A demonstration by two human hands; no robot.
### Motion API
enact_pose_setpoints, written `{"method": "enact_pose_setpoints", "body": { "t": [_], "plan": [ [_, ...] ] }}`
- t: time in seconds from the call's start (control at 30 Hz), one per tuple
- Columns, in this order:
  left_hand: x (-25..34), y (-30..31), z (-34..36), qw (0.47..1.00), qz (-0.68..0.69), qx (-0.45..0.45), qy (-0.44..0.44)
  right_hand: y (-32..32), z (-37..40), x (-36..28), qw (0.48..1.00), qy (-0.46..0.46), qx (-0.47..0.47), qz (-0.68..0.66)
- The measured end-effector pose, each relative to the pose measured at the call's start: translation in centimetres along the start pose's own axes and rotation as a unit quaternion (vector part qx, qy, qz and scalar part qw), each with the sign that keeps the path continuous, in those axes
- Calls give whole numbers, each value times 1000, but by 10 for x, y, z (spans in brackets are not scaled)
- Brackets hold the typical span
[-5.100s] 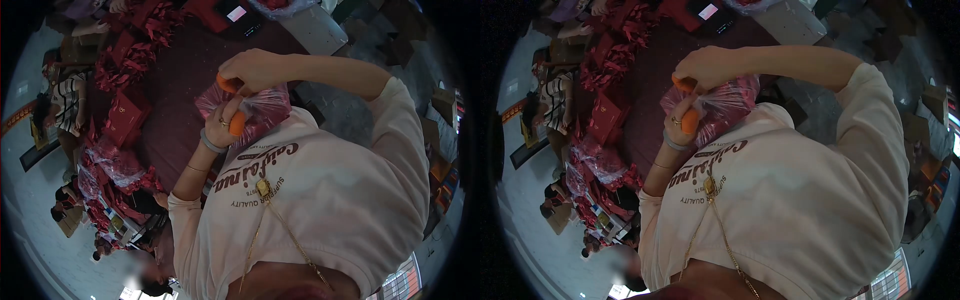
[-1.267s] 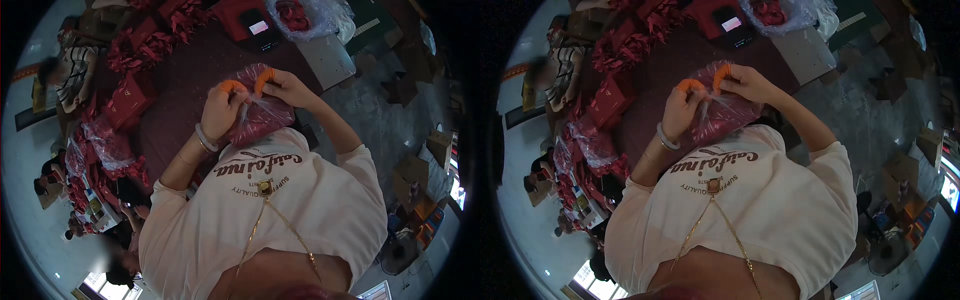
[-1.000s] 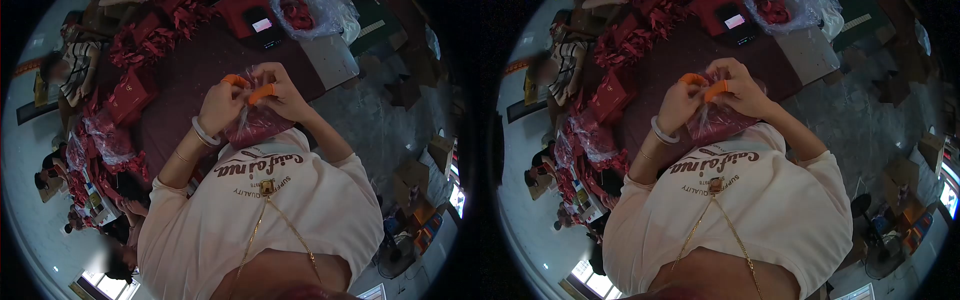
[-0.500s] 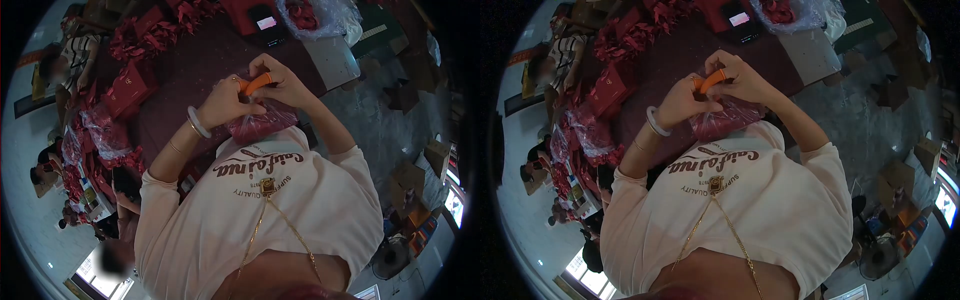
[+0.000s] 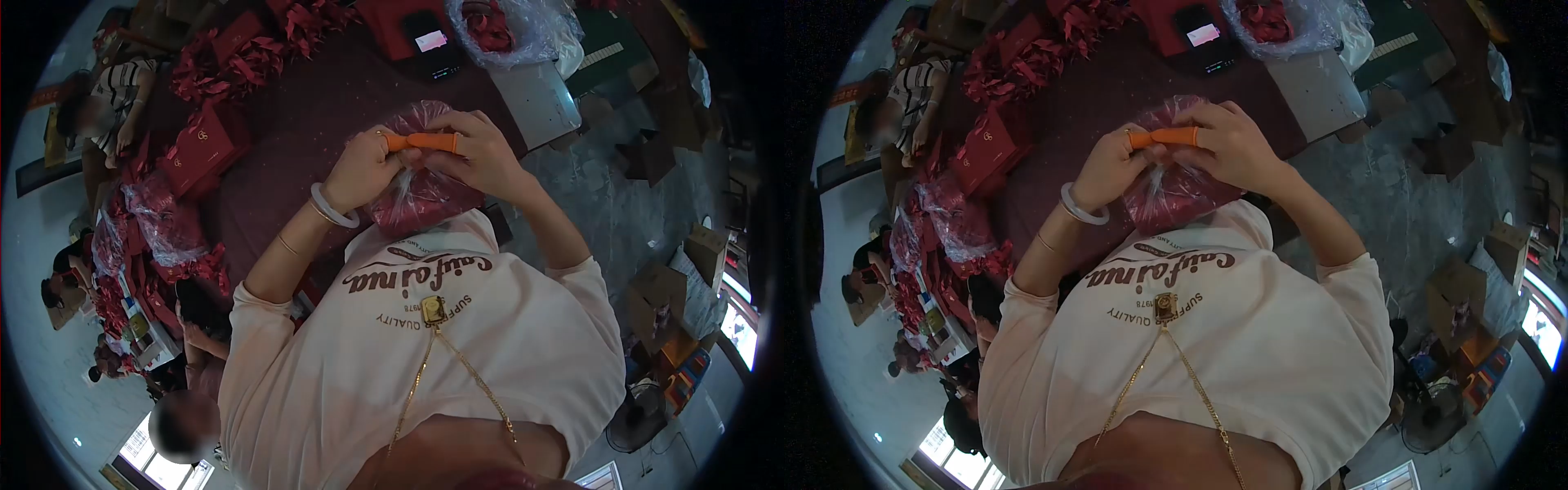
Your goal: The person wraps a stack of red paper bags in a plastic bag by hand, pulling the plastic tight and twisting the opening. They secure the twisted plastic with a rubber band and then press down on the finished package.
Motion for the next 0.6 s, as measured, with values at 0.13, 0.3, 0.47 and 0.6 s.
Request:
{"method": "enact_pose_setpoints", "body": {
  "t": [0.13, 0.3, 0.47, 0.6],
  "plan": [
    [-5, 0, 0, 999, 32, -20, 17, -5, 13, -19, 968, 89, 105, 210],
    [-4, 1, 6, 997, 58, -7, 59, -2, 16, -32, 964, 44, 124, 233],
    [5, 3, 12, 997, 60, 13, 47, -16, 36, -21, 980, -185, 69, 0],
    [-10, -3, 16, 970, 196, 7, 143, -17, 31, -37, 990, -57, 64, 115]
  ]
}}
Point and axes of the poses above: each hand's wrist, its own z-axis away from the middle knuckle, its own y-axis out of the back of the hand, x = y × z, the point moved 8 cm from there along -z, towards the middle knuckle, and after that the axes turned 2 degrees about y, right-handed, at the moved point
